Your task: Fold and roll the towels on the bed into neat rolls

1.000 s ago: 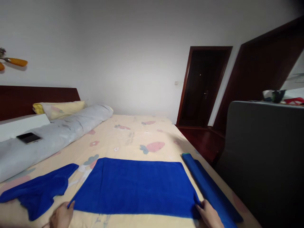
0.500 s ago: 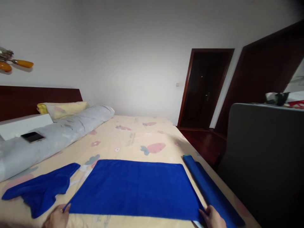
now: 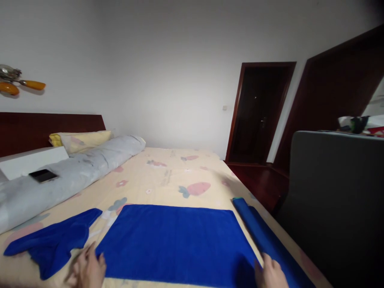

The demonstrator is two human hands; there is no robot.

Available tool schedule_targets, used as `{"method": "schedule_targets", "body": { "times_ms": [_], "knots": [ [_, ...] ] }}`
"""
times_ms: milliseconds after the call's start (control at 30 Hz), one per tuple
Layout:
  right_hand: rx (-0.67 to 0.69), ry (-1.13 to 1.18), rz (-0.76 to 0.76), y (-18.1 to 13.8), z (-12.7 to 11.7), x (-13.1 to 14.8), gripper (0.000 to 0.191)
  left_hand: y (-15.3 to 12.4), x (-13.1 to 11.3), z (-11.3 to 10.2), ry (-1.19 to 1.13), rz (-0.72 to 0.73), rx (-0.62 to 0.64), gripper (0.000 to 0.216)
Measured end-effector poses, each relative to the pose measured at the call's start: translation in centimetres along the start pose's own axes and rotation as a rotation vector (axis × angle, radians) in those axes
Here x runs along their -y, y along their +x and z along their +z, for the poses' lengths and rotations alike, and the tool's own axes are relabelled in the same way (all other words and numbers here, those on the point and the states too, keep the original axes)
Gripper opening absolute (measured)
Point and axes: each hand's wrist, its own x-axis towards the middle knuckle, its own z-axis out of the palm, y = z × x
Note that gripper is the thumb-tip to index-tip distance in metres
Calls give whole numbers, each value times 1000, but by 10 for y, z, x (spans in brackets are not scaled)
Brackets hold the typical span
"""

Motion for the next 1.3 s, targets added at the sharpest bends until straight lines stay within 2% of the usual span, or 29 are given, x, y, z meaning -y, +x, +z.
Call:
{"method": "schedule_targets", "body": {
  "times_ms": [67, 200, 267, 333, 400, 500, 633, 800, 900, 967, 1000, 1100, 1200, 1300],
  "knots": [
    [-68, 51, -196, -8, 19, 48, 48, -14, -47, 1, -113, 172, 75, 51],
    [113, 162, -541, -33, 70, 150, 51, -56, -150, 15, -297, 613, 277, 56],
    [227, 170, -641, -45, 88, 183, 51, -77, -187, 25, -309, 744, 378, 58],
    [323, 148, -674, -51, 97, 199, 52, -90, -209, 33, -277, 804, 467, 58],
    [373, 115, -667, -51, 98, 199, 52, -96, -214, 36, -236, 808, 517, 56],
    [366, 67, -631, -42, 89, 176, 57, -89, -192, 32, -189, 759, 517, 56],
    [304, -17, -544, -23, 73, 114, 62, -60, -130, 26, -69, 566, 488, 58],
    [208, -180, -398, -4, 62, 28, 66, -21, -43, 33, 30, 160, 404, 64],
    [193, -239, -344, 4, 60, 5, 73, -10, -26, 34, 64, -10, 337, 63],
    [193, -222, -331, 7, 59, 14, 76, -10, -40, 29, 104, -17, 325, 62],
    [192, -195, -341, 8, 60, 26, 75, -12, -54, 26, 119, 27, 327, 61],
    [211, -64, -481, 8, 66, 83, 70, -28, -115, 16, 93, 326, 345, 58],
    [313, 74, -700, 3, 78, 152, 62, -49, -180, 15, -8, 608, 410, 56],
    [437, 129, -819, 1, 93, 202, 56, -59, -224, 26, -64, 758, 497, 56]
  ]
}}
